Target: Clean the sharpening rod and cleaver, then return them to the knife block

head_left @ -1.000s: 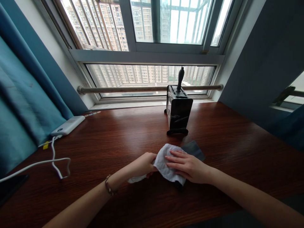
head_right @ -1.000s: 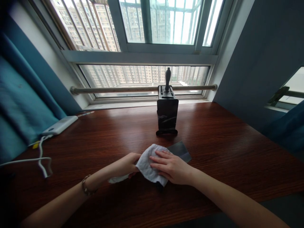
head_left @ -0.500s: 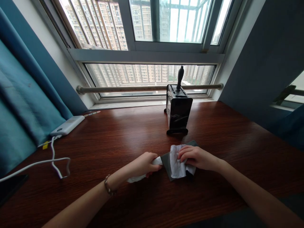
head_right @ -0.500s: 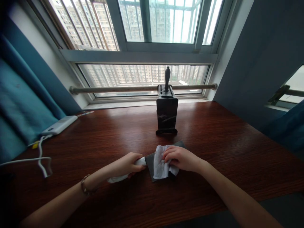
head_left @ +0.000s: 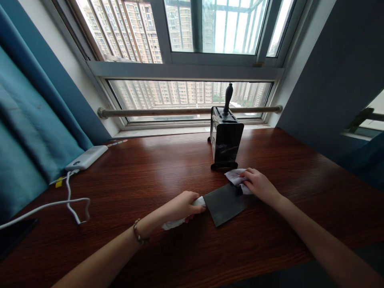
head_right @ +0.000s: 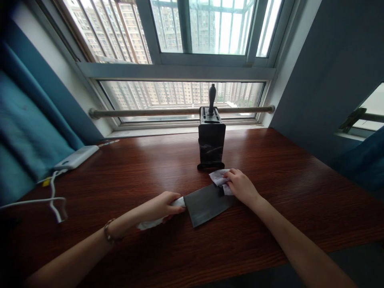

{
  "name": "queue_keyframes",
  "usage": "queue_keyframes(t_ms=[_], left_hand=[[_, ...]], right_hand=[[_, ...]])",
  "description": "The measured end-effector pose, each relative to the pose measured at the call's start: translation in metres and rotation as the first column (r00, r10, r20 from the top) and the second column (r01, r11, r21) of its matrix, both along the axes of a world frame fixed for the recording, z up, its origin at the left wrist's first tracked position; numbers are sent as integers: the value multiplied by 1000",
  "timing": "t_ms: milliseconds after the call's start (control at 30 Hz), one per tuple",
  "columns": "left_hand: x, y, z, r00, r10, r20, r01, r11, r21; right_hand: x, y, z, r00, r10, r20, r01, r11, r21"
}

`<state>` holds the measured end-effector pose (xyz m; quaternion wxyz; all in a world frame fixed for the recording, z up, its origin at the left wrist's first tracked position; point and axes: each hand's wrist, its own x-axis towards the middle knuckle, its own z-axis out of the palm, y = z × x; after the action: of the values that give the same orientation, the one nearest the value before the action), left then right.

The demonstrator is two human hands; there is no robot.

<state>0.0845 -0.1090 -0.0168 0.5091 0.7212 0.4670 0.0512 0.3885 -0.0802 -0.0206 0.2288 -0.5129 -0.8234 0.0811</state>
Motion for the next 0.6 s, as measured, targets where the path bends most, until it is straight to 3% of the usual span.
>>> queue_keyframes(t_ms=[133, 267, 433, 500, 600], left_hand=[[0, 1, -1, 1000, 10, 2, -10, 1000, -11], [0, 1, -3, 1000, 13, 11, -13, 1000, -11], [-1, 1, -5, 999, 4, 43, -4, 1000, 6], [0, 1, -5, 998, -9, 57, 8, 1000, 14], [1, 0, -4, 998, -22, 57, 21, 1000, 18]], right_hand=[[-11, -7, -5, 997, 81, 8, -82, 995, 62], [-27, -19, -6, 964, 264, -17, -262, 963, 58], [-45, -34, -1, 802, 598, -7, -598, 801, -28], [-49, -36, 0, 749, 663, 0, -662, 748, -48], [-50, -36, -1, 724, 689, -33, -690, 723, -45]])
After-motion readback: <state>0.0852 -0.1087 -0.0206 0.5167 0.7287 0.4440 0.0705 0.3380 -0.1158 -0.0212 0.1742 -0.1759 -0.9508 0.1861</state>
